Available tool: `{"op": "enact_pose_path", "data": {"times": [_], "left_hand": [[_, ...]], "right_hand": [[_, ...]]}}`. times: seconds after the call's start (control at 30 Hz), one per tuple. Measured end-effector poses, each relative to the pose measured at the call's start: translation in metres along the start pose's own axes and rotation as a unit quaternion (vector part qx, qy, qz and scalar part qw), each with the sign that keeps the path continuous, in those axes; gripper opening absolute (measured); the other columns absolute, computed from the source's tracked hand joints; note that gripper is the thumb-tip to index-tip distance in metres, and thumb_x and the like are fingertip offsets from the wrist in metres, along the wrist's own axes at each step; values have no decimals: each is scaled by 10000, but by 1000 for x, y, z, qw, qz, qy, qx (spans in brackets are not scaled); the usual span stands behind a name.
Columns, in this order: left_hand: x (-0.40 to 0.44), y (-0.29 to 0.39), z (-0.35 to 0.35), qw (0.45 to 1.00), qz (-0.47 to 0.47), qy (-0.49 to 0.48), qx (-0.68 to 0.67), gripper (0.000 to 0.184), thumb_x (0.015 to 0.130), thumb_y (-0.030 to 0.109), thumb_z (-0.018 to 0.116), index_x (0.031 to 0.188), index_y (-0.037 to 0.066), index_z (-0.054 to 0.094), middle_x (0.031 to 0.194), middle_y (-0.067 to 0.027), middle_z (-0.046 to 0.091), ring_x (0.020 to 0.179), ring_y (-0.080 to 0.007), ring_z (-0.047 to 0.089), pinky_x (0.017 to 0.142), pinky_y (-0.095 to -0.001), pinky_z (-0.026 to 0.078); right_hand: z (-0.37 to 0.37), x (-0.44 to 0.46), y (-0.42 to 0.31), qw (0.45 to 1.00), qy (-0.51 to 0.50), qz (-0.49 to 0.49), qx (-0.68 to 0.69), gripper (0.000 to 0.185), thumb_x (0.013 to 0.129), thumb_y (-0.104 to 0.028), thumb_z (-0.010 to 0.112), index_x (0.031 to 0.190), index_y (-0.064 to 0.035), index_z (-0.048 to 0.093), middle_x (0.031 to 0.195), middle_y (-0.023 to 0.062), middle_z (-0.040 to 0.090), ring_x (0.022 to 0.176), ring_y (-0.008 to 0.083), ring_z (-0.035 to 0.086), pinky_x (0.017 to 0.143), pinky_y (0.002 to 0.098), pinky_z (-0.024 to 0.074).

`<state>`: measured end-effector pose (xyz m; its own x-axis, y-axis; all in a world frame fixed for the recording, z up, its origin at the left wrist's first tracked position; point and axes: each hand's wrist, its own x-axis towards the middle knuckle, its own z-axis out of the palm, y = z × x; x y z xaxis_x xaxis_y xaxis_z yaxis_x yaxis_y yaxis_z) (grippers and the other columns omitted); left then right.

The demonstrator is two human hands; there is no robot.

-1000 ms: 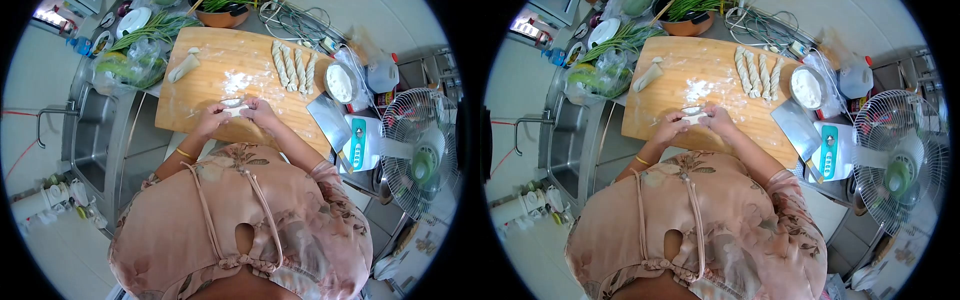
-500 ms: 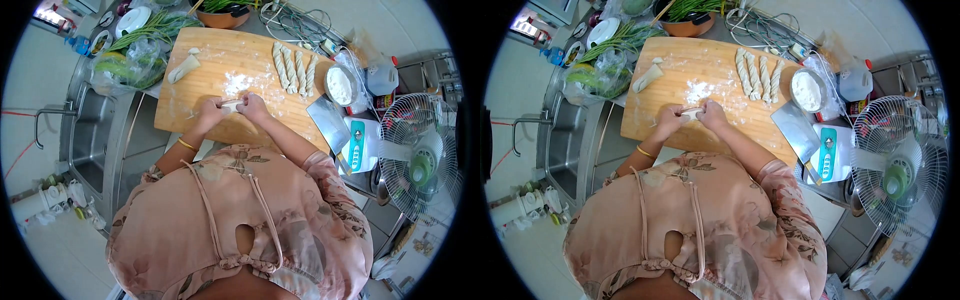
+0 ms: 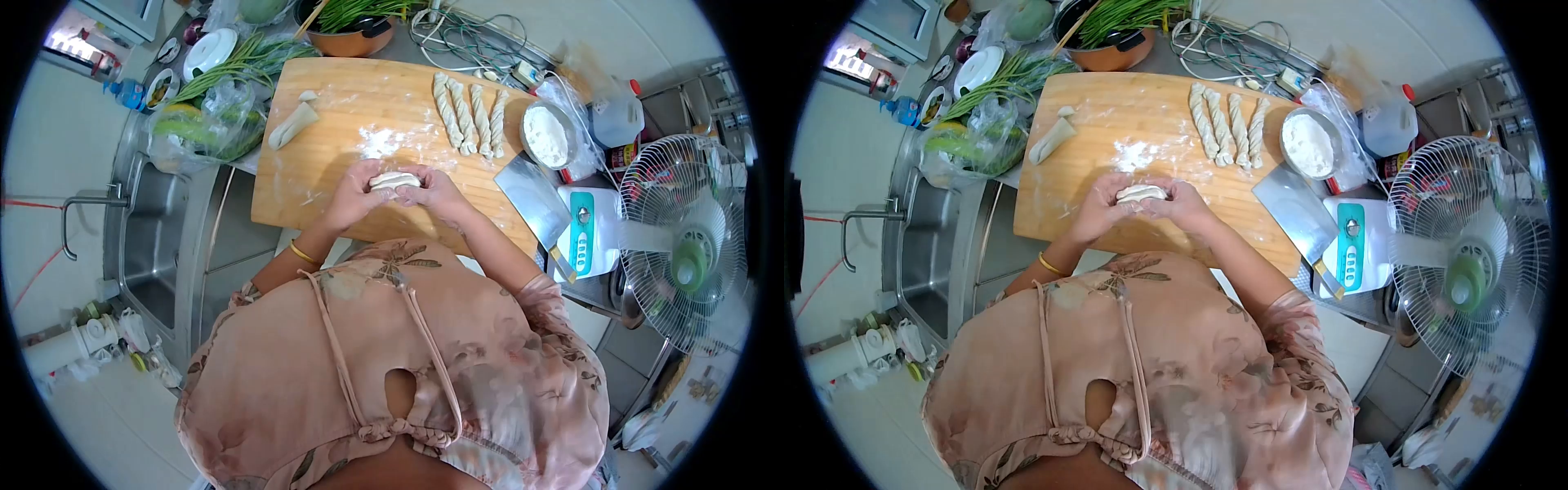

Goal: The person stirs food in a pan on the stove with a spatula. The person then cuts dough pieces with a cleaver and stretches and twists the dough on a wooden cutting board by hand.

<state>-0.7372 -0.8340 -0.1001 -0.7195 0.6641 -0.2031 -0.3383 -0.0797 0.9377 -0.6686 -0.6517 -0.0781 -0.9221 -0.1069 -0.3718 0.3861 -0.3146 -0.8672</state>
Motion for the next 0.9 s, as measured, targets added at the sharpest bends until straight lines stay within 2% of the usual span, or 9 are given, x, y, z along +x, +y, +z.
{"op": "enact_pose_path", "data": {"times": [0.13, 0.23, 0.33, 0.5, 0.53, 0.63, 0.7, 0.83, 0.9], "left_hand": [[-4, 14, 13, 999, -10, -10, 35, 460, 802, 59, 650, 1224, 1, 476, 1019, -69, 600, 848, -88, 565, 668, -226, 483], [-6, 21, 13, 998, -23, -50, 7, 366, 819, 79, 635, 1160, -13, 543, 929, -57, 624, 800, -78, 575, 629, -214, 475], [-15, 49, 11, 987, -108, -6, 120, 280, 824, 88, 630, 1080, -20, 595, 875, -45, 628, 727, -73, 571, 610, -205, 464], [-16, 57, 1, 990, -138, 27, 14, 226, 822, 83, 628, 1025, -16, 613, 831, -43, 624, 653, -77, 557, 602, -209, 466], [-15, 57, 0, 989, -142, 26, -6, 215, 821, 80, 628, 1014, -13, 615, 826, -43, 624, 648, -78, 555, 601, -211, 468], [-12, 63, -4, 996, -65, -5, 61, 250, 812, 82, 642, 1041, -16, 621, 824, -41, 628, 661, -86, 579, 599, -213, 478], [-7, 74, -3, 983, 46, -34, 174, 226, 773, 39, 644, 995, -4, 635, 854, -53, 634, 725, -129, 599, 647, -249, 487], [-2, 126, 10, 862, 290, -137, 393, 253, 687, -43, 627, 928, 27, 652, 933, -93, 635, 876, -242, 607, 764, -328, 484], [-2, 143, 14, 832, 279, -177, 446, 290, 666, -58, 610, 935, 42, 655, 972, -110, 625, 924, -285, 588, 798, -353, 476]], "right_hand": [[0, -7, -6, 999, 21, -7, -33, 369, 798, -82, 664, 1133, 29, 559, 906, 71, 640, 720, 100, 579, 653, 238, 493], [5, -14, -14, 997, 47, -18, -56, 315, 809, -79, 653, 1094, 34, 581, 899, 74, 644, 714, 103, 594, 647, 236, 492], [3, -22, -23, 997, 67, 0, -40, 289, 816, -71, 644, 1078, 37, 586, 904, 79, 648, 736, 112, 615, 643, 234, 493], [-11, -25, -35, 999, 33, 44, 4, 266, 852, -77, 613, 1095, 21, 572, 944, 96, 642, 769, 144, 637, 607, 223, 476], [-11, -25, -35, 996, 10, 51, 77, 274, 869, -98, 592, 1116, 17, 555, 971, 104, 631, 787, 154, 635, 608, 224, 480], [-12, -25, -36, 957, -45, 89, 273, 304, 921, -163, 517, 1174, 4, 503, 1048, 127, 593, 837, 186, 628, 608, 233, 495], [-9, -25, -33, 914, -59, 135, 378, 328, 954, -212, 451, 1207, -4, 464, 1090, 144, 566, 863, 207, 620, 603, 243, 508], [-9, -20, -5, 881, -170, 123, 425, 376, 957, -271, 418, 1248, -33, 435, 1056, 138, 581, 781, 164, 594, 543, 221, 481], [-12, -15, -1, 827, -254, 160, 476, 352, 950, -269, 434, 1223, -48, 458, 1012, 131, 589, 712, 148, 573, 505, 213, 473]]}}
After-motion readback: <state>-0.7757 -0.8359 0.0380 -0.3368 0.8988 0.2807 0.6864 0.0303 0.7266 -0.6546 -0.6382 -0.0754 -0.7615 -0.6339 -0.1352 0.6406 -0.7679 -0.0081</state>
